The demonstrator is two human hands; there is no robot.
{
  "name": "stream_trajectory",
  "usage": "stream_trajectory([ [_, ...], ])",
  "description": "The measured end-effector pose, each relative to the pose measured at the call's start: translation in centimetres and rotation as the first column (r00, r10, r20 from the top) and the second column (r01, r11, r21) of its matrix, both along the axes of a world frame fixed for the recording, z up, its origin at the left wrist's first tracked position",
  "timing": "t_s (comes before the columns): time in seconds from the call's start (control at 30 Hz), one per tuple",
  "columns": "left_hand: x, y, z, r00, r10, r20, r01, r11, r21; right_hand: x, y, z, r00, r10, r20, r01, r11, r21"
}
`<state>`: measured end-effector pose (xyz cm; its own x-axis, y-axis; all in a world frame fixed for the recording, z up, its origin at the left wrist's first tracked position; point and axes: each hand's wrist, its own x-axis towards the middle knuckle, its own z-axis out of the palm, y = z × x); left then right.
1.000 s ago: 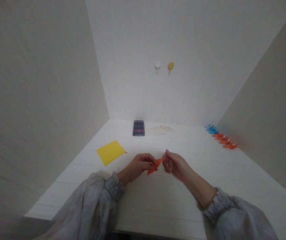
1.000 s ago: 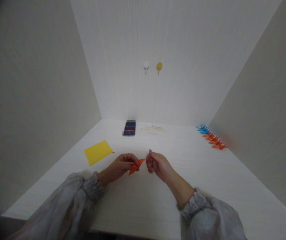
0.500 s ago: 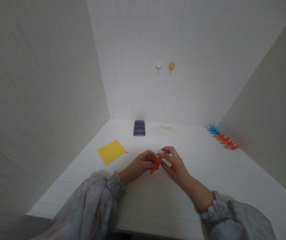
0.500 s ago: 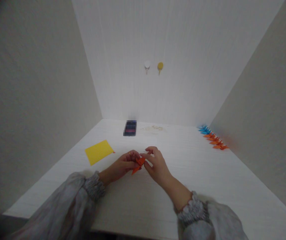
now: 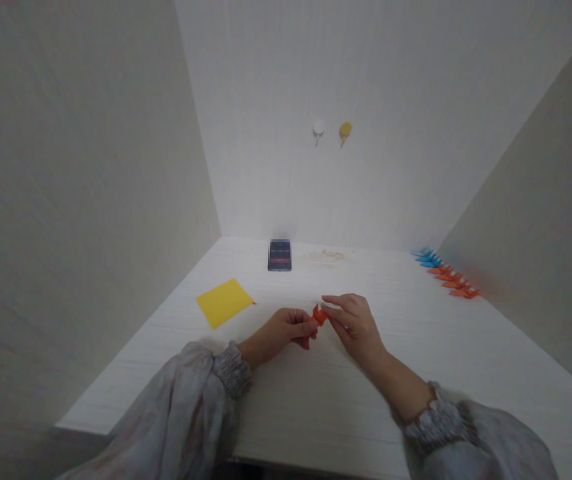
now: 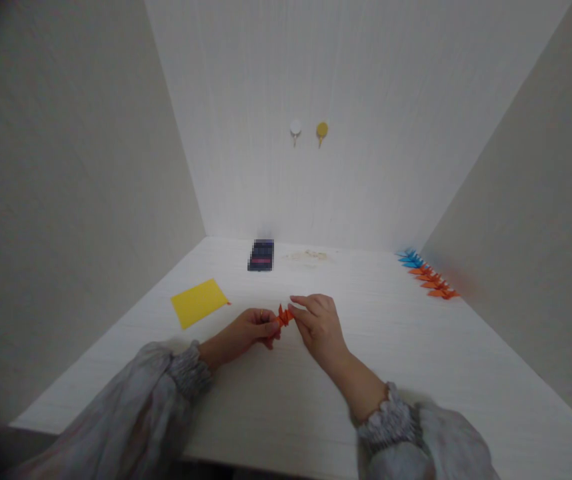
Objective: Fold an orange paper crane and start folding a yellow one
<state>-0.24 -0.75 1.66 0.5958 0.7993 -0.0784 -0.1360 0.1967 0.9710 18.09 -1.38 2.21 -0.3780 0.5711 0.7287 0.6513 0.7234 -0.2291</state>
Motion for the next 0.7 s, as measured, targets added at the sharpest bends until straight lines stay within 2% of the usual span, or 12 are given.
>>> stream_trajectory([
  [0.7, -0.13, -0.16, 0.28, 0.998, -0.016, 0.064, 0.019, 0.998, -0.055, -0.01, -0.17, 0.08, 0.999, -0.028, -0.029, 0.028, 1.000, -0.004],
])
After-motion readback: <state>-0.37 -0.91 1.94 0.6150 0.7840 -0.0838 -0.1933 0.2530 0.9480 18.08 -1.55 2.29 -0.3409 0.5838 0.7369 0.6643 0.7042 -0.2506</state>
